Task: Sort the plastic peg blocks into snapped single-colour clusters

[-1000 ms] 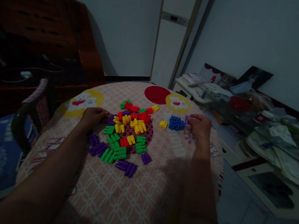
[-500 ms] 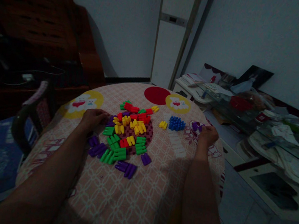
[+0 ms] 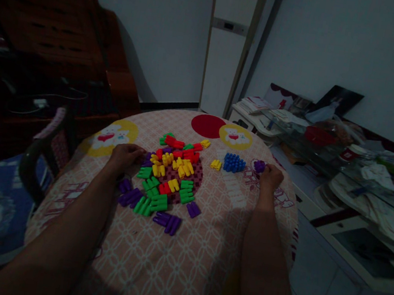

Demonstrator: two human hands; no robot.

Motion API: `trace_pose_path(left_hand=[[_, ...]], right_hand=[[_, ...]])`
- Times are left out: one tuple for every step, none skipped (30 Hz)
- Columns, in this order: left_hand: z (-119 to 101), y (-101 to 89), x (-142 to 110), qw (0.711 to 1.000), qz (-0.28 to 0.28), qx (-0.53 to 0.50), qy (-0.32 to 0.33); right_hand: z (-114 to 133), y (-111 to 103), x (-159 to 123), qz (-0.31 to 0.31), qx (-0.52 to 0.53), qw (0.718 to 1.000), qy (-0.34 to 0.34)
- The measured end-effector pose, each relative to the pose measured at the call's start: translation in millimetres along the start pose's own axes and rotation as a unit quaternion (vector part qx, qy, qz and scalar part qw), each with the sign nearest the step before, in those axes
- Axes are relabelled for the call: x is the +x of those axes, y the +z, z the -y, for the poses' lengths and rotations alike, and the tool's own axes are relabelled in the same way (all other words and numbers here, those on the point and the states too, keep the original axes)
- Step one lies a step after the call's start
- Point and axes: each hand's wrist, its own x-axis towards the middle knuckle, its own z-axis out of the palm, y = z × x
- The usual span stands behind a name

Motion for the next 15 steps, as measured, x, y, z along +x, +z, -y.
trace_pose_path(left_hand=[[0, -0.2, 0, 1.000, -0.001, 0.002, 0.001], [0, -0.3, 0, 1.000, -0.002, 0.003, 0.004], [1, -0.3, 0, 1.000, -0.003, 0.006, 0.006], [1, -0.3, 0, 1.000, -0.003, 0.008, 0.008], [2, -0.2, 0, 1.000, -0.003, 0.008, 0.010], [3, -0.1, 0, 1.000, -0.002, 0.007, 0.012], [3, 0.0, 1, 1.000, 0.000, 0.008, 0.014], [4, 0.1, 1, 1.000, -0.001, 0.008, 0.016], [5, 0.2, 1, 1.000, 0.000, 0.012, 0.018], [6, 0.3, 2, 1.000, 0.002, 0.016, 0.020], [6, 0.3, 2, 1.000, 0.004, 0.018, 0.020], [7, 0.3, 2, 1.000, 0.006, 0.019, 0.020], [7, 0.3, 3, 1.000, 0.007, 0.020, 0.020], [8, 0.3, 3, 1.000, 0.007, 0.019, 0.021], [9, 0.3, 4, 1.000, 0.009, 0.018, 0.020]], right_hand=[[1, 0, 0, 0.005, 0.002, 1.000, 0.001], [1, -1, -1, 0.010, 0.003, 1.000, 0.000], [2, -2, -2, 0.013, 0.003, 1.000, 0.000], [3, -4, -3, 0.012, 0.002, 1.000, 0.001], [5, -6, -4, 0.004, -0.001, 1.000, 0.002], [8, -9, -5, -0.011, -0.003, 1.000, 0.003], [12, -12, -6, -0.031, -0.003, 1.000, 0.002], [19, -15, -8, -0.050, 0.001, 0.999, -0.003], [28, -19, -10, -0.061, 0.011, 0.998, -0.013], [40, -22, -13, -0.058, 0.029, 0.998, -0.028], [55, -25, -18, -0.038, 0.056, 0.997, -0.047], [71, -27, -25, 0.006, 0.091, 0.993, -0.075], [89, -30, -34, 0.062, 0.130, 0.984, -0.102], [107, -34, -46, 0.125, 0.165, 0.969, -0.138], [126, -37, -61, 0.206, 0.183, 0.941, -0.196]])
